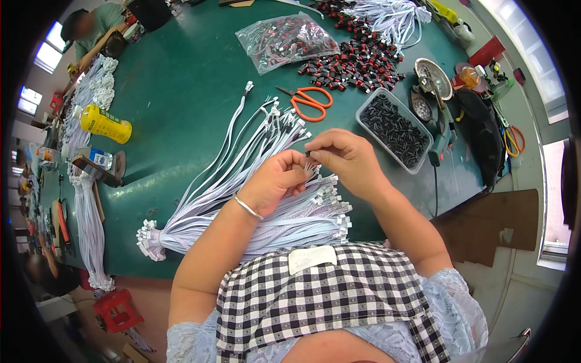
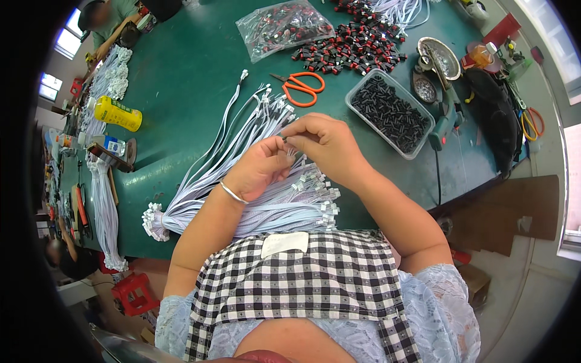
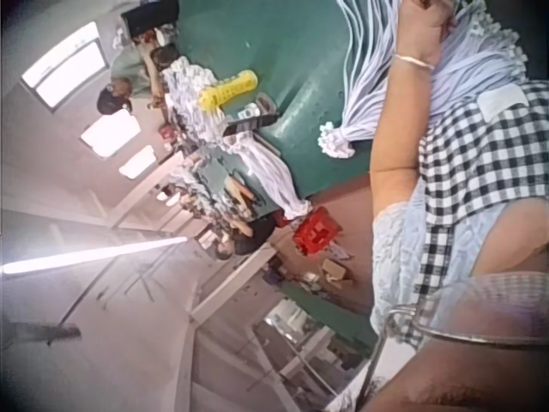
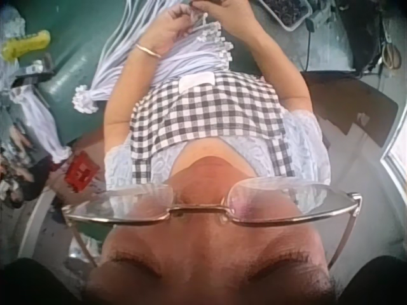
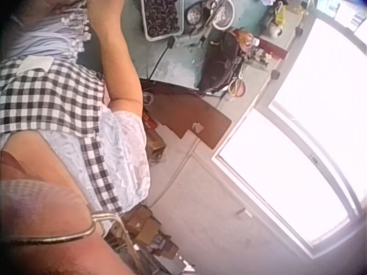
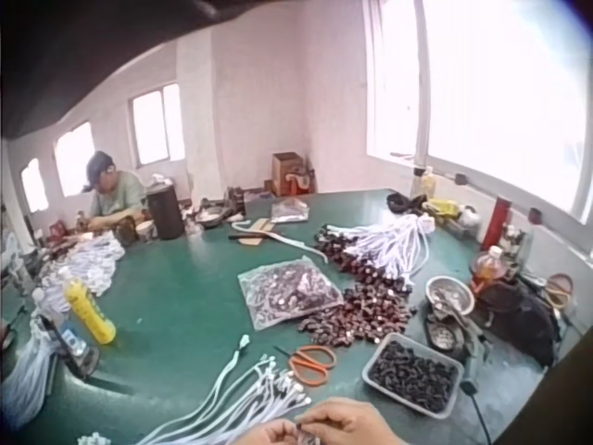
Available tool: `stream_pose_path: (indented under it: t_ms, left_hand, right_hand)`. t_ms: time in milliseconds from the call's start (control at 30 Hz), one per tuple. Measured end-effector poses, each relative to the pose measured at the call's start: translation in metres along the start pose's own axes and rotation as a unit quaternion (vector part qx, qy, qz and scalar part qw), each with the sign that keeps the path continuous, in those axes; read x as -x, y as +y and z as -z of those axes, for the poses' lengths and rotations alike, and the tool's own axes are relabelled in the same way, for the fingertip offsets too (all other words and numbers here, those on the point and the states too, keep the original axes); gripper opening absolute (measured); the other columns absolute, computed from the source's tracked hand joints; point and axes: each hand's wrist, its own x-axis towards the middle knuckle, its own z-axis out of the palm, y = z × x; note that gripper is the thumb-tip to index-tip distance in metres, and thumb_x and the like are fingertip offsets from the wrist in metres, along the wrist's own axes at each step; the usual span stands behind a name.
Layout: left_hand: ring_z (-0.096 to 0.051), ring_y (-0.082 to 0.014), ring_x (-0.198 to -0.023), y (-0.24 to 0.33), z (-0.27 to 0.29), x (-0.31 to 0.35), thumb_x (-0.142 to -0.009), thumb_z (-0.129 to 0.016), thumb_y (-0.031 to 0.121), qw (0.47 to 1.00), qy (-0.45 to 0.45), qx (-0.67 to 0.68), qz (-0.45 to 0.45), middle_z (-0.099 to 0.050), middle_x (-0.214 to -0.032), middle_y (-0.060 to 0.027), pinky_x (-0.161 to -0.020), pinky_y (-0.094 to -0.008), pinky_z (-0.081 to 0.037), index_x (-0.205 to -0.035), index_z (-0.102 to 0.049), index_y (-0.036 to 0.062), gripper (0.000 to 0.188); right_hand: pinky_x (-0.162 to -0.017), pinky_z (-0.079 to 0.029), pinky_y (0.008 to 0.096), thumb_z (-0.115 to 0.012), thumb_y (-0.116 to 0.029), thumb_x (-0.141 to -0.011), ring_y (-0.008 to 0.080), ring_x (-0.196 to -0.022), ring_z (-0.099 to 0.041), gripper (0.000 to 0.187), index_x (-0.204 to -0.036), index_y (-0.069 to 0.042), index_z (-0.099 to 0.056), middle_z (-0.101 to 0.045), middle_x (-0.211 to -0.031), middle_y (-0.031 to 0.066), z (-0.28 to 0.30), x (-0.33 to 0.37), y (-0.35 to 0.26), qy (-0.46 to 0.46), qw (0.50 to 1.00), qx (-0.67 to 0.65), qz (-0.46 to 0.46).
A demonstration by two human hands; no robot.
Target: The person repeatedly picks up small black plastic components from a container and attaches them to the ends of white ribbon cables. The person handles the cables and components by hand, working at a green table in a workshop setting.
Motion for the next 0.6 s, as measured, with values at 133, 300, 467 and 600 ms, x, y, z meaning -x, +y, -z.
stream_pose_path:
  t_ms: [133, 300, 467, 600]
  left_hand:
    - [-0.052, -0.0069, -0.064, 0.0, 0.002, 0.0, -0.084, -0.065, 0.009, 1.0, 0.002, 0.028, 0.009, -0.056, -0.078, 0.0015, -0.057, -0.0195, -0.042, -0.092, -0.056, 0.0076, 0.012]
    - [-0.052, -0.0082, -0.064, -0.001, 0.003, -0.002, -0.085, -0.064, 0.009, 0.999, 0.002, 0.037, 0.022, -0.057, -0.078, 0.001, -0.058, -0.0207, -0.042, -0.094, -0.056, 0.0075, 0.012]
    - [-0.051, -0.0085, -0.064, 0.0, 0.002, -0.001, -0.086, -0.062, 0.008, 0.999, 0.005, 0.047, 0.018, -0.057, -0.077, 0.0006, -0.059, -0.0205, -0.042, -0.095, -0.057, 0.0066, 0.011]
    - [-0.051, -0.0085, -0.064, 0.0, 0.003, -0.001, -0.086, -0.062, 0.008, 0.999, -0.002, 0.045, 0.012, -0.056, -0.077, 0.0006, -0.059, -0.0203, -0.042, -0.095, -0.057, 0.0065, 0.01]
  right_hand:
    - [-0.073, -0.05, 0.0237, -0.061, 0.0, -0.084, 0.0123, -0.081, -0.063, 0.012, -0.096, 0.004, -0.064, -0.062, -0.09, 0.0063, 0.008, 0.003, 0.004, 0.049, 0.997, -0.066, -0.003]
    - [-0.072, -0.051, 0.0234, -0.061, 0.0, -0.085, 0.0114, -0.08, -0.063, 0.012, -0.097, 0.004, -0.062, -0.064, -0.088, 0.007, 0.016, 0.018, 0.01, 0.054, 0.992, -0.07, -0.09]
    - [-0.072, -0.052, 0.0247, -0.062, 0.003, -0.084, 0.0153, -0.08, -0.065, 0.012, -0.097, 0.005, -0.061, -0.064, -0.088, 0.0094, 0.012, 0.019, 0.014, 0.045, 0.989, -0.094, -0.108]
    - [-0.073, -0.053, 0.0236, -0.061, 0.004, -0.084, 0.0143, -0.081, -0.065, 0.013, -0.097, 0.005, -0.061, -0.064, -0.089, 0.0084, 0.011, 0.019, 0.015, 0.042, 0.992, -0.044, -0.109]
